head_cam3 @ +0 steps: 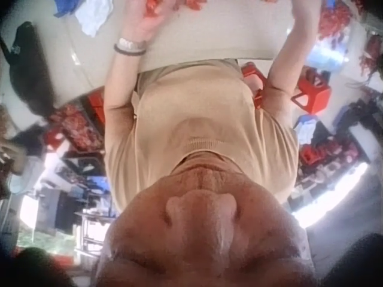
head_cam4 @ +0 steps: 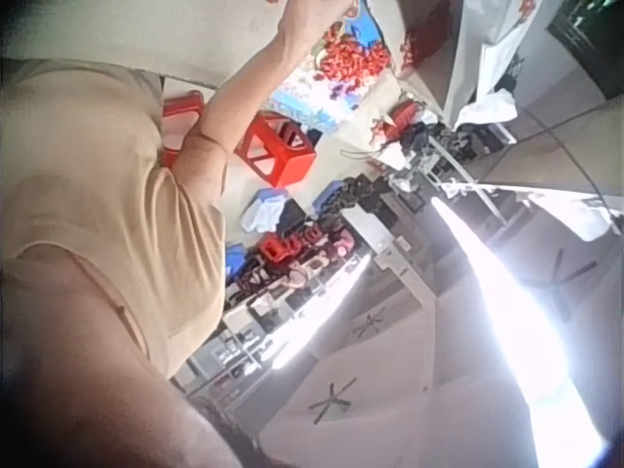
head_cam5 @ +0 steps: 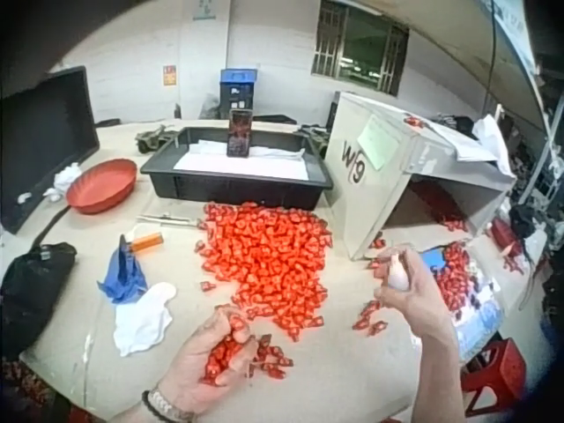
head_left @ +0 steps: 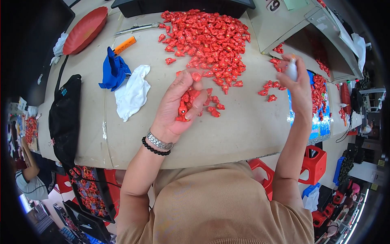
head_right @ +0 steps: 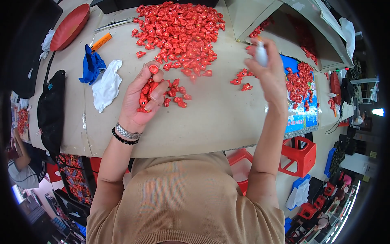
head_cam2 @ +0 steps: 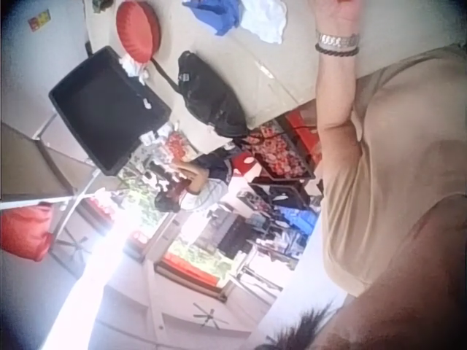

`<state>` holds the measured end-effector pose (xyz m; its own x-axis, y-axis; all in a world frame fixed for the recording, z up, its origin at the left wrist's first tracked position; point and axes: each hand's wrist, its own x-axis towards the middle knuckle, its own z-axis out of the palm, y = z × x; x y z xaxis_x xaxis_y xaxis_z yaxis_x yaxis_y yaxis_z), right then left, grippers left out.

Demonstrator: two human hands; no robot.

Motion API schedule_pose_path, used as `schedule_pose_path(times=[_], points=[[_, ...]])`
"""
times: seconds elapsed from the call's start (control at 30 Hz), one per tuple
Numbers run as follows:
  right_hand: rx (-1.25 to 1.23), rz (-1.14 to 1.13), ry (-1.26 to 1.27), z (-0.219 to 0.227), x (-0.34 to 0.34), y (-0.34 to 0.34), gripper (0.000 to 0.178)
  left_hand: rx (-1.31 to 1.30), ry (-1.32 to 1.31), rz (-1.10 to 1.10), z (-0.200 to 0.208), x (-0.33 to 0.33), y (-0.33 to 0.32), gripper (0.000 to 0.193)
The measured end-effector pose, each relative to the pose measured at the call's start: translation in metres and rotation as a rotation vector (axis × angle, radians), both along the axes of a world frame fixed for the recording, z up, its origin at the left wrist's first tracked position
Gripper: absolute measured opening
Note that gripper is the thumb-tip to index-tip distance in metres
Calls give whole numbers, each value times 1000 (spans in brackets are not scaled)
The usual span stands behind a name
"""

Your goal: The person applies glue to small red toy components using a glue bottle.

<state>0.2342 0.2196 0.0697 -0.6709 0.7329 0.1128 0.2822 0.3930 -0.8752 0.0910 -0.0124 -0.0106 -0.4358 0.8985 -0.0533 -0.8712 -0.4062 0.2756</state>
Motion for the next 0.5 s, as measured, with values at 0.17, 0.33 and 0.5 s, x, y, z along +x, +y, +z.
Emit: schedule_pose_path(times=[0.17, 0.33, 0.5], points=[[-120, 348, 135, -1, -41, -47, 35, -39, -19, 36, 0, -5, -3, 21], [131, 497, 278, -18, -58, -63, 30, -21, -28, 75, 0, -5, -3, 21], [-178, 366, 391, -33, -49, -70, 31, 39, -38, 80, -5, -4, -4, 22]])
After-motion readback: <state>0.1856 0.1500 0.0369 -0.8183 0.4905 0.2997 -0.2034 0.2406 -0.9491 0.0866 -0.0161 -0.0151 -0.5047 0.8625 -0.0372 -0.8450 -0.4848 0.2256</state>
